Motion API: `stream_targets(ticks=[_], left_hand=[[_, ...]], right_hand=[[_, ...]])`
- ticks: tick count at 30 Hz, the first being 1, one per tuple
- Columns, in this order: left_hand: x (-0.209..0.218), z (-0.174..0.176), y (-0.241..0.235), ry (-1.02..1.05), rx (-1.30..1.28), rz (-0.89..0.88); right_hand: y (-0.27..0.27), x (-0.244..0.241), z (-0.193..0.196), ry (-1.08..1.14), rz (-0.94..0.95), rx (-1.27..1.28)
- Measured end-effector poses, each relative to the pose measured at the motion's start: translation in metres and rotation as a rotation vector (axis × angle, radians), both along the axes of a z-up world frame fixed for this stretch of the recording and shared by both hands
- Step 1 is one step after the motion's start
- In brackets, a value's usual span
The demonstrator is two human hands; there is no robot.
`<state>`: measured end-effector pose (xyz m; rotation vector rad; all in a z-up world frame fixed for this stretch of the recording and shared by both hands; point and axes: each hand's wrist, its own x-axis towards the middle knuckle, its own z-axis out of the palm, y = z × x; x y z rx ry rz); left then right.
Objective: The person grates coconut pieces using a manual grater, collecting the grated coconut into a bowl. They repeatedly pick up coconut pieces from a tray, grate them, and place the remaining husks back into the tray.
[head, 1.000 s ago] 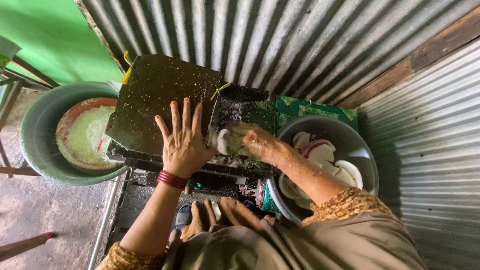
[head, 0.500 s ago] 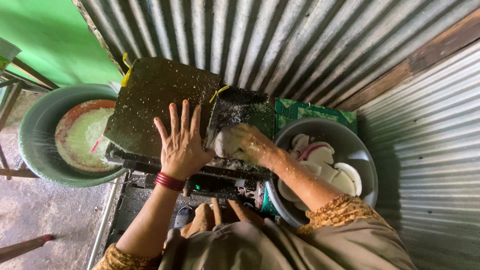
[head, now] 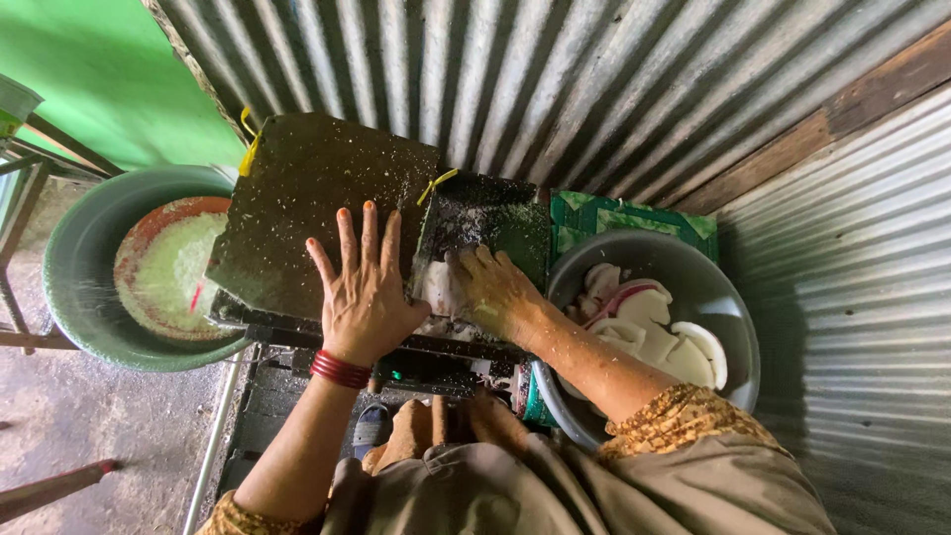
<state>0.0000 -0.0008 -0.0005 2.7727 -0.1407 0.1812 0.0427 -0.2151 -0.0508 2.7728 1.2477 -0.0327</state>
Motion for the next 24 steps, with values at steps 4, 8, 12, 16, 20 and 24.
stream_targets(ticks=[4, 8, 12, 16, 20, 24], left_hand=[[0.0, 0.0, 0.0, 0.015, 0.026, 0.003], [0.0, 0.0, 0.0, -0.002, 0.011, 0.002], [-0.001, -0.002, 0.0, -0.043, -0.007, -0.008], [-0.003, -0.004, 0.001, -0.061, -0.002, -0.01], [-0.002, -0.003, 0.003, -0.046, 0.013, -0.017], [-0.001, -0.003, 0.003, -0.066, -0.035, -0.02]], right_hand=[[0.007, -0.001, -0.007, 0.126, -0.023, -0.028], [0.01, 0.002, -0.013, 0.06, 0.036, 0.144], [0.013, 0.0, -0.014, 0.072, 0.021, 0.093], [0.018, -0.004, -0.007, 0.108, -0.005, 0.041], [0.022, -0.004, 0.006, 0.099, -0.034, -0.069], [0.008, -0.005, 0.01, 0.072, -0.062, -0.22]])
